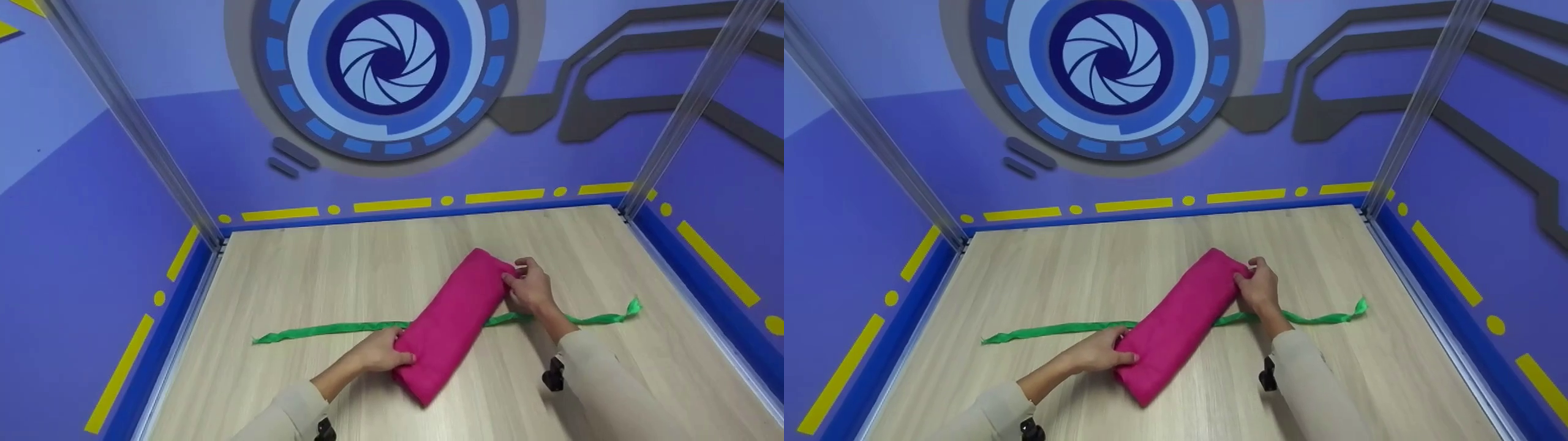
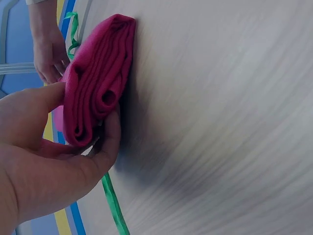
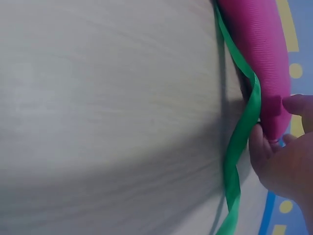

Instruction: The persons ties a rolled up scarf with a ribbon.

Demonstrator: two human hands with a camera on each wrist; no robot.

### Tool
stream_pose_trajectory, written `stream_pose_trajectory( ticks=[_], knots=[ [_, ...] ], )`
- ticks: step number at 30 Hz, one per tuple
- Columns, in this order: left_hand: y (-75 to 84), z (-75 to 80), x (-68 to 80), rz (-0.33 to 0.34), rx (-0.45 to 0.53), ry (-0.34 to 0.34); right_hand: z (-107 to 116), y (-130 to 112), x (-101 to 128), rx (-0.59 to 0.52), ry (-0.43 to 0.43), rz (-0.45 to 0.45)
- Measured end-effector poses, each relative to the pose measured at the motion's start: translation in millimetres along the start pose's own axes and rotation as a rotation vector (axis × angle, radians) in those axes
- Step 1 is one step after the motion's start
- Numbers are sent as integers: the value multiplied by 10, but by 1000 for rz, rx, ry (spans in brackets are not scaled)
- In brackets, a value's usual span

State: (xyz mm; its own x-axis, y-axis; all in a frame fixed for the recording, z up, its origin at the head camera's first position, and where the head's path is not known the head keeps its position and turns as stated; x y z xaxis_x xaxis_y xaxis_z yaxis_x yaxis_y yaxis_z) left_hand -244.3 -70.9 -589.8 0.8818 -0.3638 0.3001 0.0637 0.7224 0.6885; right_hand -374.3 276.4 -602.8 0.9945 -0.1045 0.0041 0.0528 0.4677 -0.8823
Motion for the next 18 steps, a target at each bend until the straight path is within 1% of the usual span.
stream_pose_trajectory(
  ticks=[6,9,14,18],
  knots=[
    [-34,44,-29,20,-18,29,29,-53,87,146,-4,15],
    [-44,45,-41,23,-20,31,27,-66,139,199,-14,7],
    [-6,39,-65,11,10,35,12,-76,170,243,-35,-10],
    [32,18,-105,0,27,44,-41,-65,164,258,-63,-32]
  ],
)
Point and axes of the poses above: each hand's wrist, its own x-axis away from the middle knuckle, its own z-axis out of the back of the hand, y = z × x, the point moved 6 cm from there along -x, towards the middle knuckle, and after that the axes turned 5 degrees about -x, right-handed, at the moved point
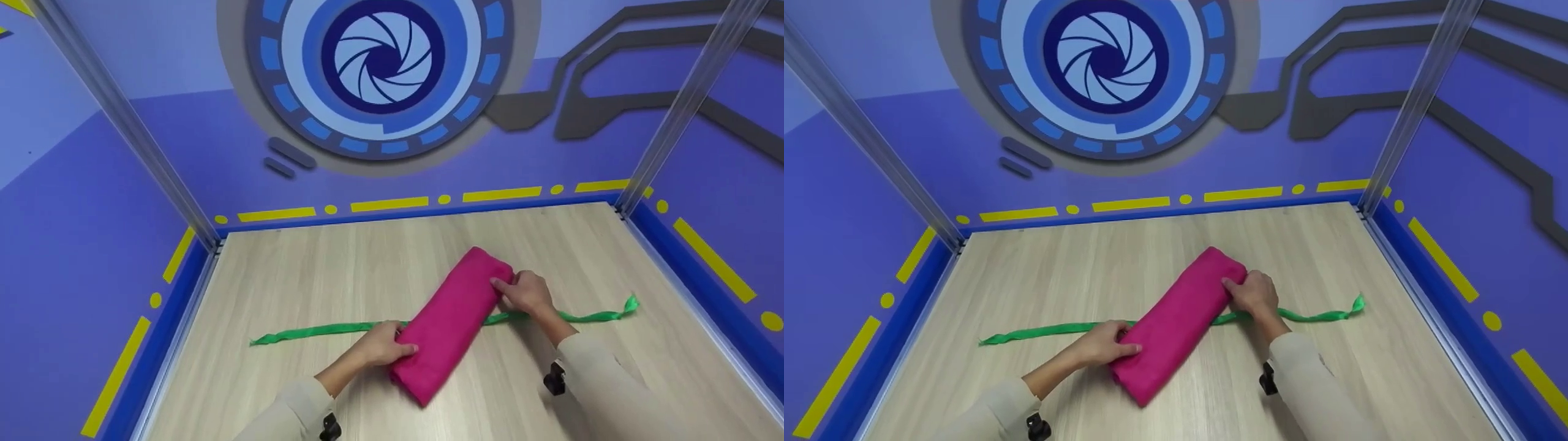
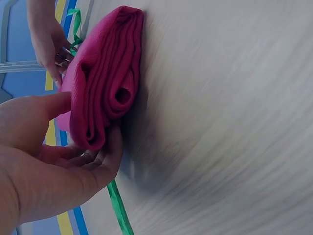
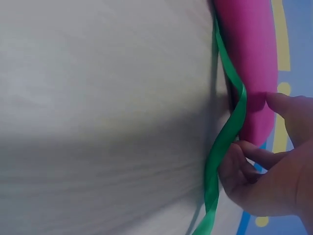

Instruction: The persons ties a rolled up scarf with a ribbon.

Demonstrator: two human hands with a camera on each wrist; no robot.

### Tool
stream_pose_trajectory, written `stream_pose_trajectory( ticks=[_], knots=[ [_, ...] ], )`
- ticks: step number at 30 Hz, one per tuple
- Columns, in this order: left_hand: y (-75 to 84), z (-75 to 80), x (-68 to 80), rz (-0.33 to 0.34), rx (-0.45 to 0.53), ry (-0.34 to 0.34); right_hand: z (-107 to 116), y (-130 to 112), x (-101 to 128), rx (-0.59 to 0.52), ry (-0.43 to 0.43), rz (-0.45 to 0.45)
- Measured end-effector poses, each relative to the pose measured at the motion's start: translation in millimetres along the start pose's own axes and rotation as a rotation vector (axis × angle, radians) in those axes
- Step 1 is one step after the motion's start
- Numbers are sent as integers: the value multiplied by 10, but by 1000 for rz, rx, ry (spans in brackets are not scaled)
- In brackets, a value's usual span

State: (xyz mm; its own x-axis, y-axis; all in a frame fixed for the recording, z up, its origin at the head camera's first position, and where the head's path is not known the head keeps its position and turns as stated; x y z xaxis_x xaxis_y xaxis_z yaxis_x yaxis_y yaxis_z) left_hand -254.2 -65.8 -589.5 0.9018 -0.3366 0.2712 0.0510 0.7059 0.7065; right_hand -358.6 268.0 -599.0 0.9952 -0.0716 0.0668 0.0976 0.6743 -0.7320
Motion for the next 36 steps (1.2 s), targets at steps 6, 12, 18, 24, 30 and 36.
stream_pose_trajectory(
  ticks=[6,12,18,24,30,36],
  knots=[
    [12,-42,-53,11,5,5,-101,-46,10,-27,-36,-33],
    [13,-55,-80,44,-6,36,-196,-111,6,-93,-13,-35],
    [53,-46,-90,48,-18,36,-257,-141,-13,-138,32,-40],
    [91,20,-87,52,-31,-9,-249,-169,-44,-221,62,-79],
    [145,120,-78,32,-1,-17,-183,-303,-99,-252,105,-46],
    [206,58,-24,5,124,-65,-118,-455,-149,-259,128,17]
  ],
)
Point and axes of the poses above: each hand's wrist, its own x-axis away from the middle knuckle, its own z-axis out of the back of the hand, y = z × x, the point moved 6 cm from there along -x, towards the middle knuckle, and after that the axes turned 5 degrees about -x, right-handed, at the moved point
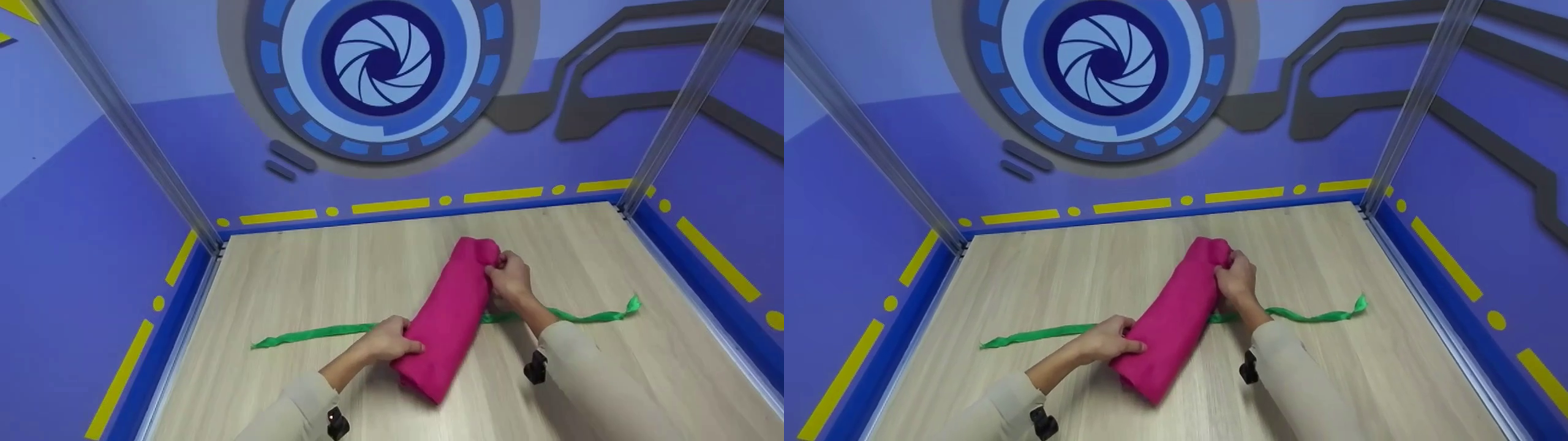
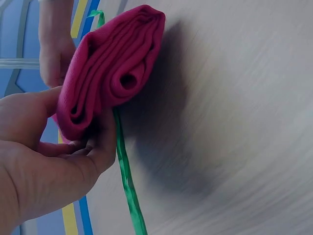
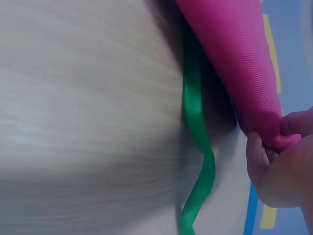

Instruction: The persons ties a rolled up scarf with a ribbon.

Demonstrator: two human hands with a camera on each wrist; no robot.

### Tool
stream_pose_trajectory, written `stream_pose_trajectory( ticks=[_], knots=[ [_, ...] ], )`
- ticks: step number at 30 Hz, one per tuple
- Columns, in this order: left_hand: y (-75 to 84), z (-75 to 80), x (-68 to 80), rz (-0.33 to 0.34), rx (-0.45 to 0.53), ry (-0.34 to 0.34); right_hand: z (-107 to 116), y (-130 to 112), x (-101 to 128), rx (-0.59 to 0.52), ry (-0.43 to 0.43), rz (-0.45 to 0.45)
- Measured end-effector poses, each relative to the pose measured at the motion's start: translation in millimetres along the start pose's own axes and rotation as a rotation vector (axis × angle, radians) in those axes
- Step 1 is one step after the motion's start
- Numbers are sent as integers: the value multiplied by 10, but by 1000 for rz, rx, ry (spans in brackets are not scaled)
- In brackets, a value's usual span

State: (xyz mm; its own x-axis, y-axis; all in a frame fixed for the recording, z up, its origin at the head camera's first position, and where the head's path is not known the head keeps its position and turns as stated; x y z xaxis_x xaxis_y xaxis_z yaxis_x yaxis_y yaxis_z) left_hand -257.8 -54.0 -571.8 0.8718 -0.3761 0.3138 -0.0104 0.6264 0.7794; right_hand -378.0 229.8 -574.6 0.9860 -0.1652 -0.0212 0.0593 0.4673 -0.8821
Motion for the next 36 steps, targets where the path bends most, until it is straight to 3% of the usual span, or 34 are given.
stream_pose_trajectory(
  ticks=[8,16,25,36],
  knots=[
    [63,-198,50,-15,138,-52,-63,-120,-43,-55,-29,55],
    [53,-388,91,24,231,-77,-176,-208,-30,-76,-57,102],
    [20,-555,113,61,307,-70,-330,-312,-22,-84,-63,130],
    [24,-654,106,39,350,-68,-450,-418,-38,-75,-44,180]
  ],
)
Point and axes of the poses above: each hand's wrist, its own x-axis away from the middle knuckle, its own z-axis out of the back of the hand, y = z × x, the point moved 6 cm from there along -x, towards the middle knuckle, and after that the axes turned 5 degrees about -x, right-handed, at the moved point
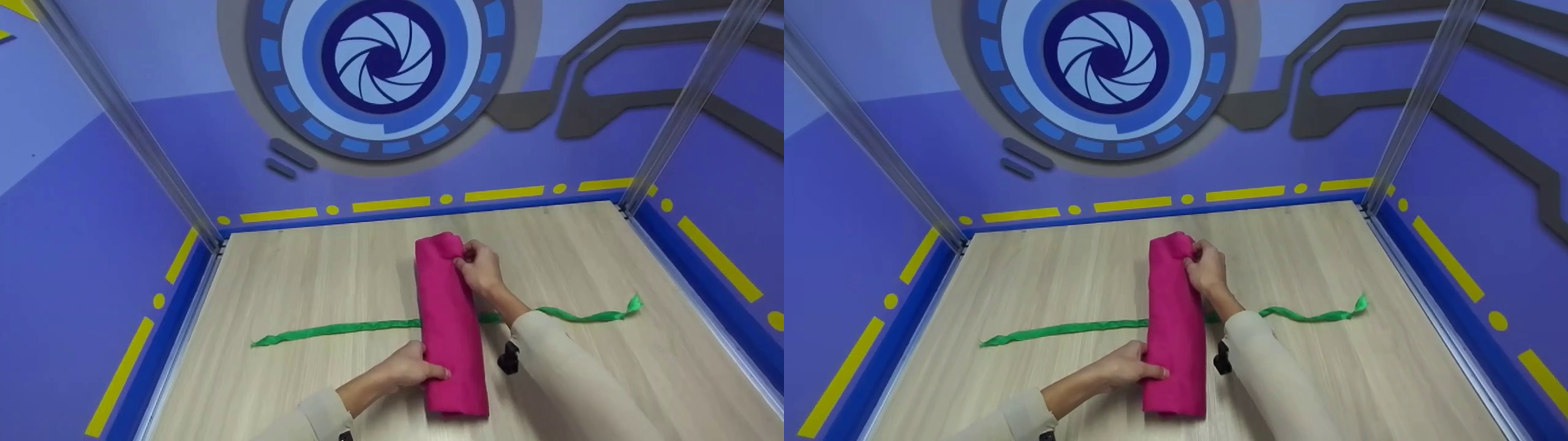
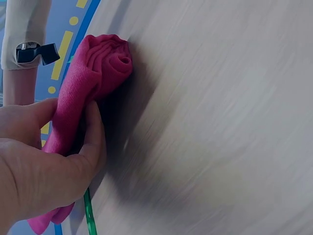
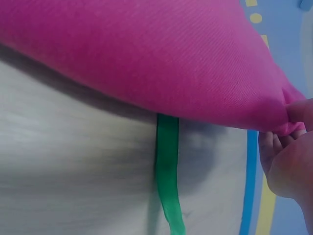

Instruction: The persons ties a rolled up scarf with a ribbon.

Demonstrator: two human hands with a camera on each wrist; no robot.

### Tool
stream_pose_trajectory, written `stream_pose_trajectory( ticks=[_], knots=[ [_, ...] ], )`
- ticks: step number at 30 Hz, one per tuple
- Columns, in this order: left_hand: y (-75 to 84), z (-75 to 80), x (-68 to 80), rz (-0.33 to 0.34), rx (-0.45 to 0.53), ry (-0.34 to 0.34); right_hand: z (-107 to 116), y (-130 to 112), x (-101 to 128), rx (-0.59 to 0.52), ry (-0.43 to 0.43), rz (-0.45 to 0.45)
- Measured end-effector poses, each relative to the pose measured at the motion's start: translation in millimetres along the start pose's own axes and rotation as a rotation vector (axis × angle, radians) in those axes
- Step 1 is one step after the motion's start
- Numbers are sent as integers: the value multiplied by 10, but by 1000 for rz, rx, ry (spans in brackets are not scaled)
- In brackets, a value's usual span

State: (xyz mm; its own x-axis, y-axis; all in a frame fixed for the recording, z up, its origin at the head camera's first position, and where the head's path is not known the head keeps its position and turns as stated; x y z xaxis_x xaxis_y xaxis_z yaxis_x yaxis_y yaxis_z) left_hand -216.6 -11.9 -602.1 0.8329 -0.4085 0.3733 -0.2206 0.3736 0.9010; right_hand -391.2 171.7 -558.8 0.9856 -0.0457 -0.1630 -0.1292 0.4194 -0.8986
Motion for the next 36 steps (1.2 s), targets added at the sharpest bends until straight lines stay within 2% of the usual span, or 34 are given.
stream_pose_trajectory(
  ticks=[7,16,22,27,36],
  knots=[
    [-45,-27,-3,-17,13,15,-81,21,26,4,-15,-6],
    [-99,-13,-6,-2,-101,78,-150,86,55,5,-41,-8],
    [-105,-15,-19,-11,-118,65,-164,141,83,-14,-79,-16],
    [-106,-8,-28,-11,-123,48,-149,234,120,-33,-117,-51],
    [-112,4,-36,15,-174,88,-109,449,195,-55,-180,-120]
  ],
)
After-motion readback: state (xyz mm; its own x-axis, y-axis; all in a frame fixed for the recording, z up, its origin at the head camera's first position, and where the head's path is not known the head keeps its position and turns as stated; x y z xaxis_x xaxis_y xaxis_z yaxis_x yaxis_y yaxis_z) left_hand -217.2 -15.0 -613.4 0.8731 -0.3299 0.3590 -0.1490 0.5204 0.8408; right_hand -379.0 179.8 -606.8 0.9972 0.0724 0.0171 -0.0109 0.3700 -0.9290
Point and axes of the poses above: each hand's wrist, its own x-axis away from the middle knuckle, its own z-axis out of the back of the hand, y = z × x, the point moved 6 cm from there along -x, towards the middle knuckle, and after that the axes turned 5 degrees about -x, right-handed, at the moved point
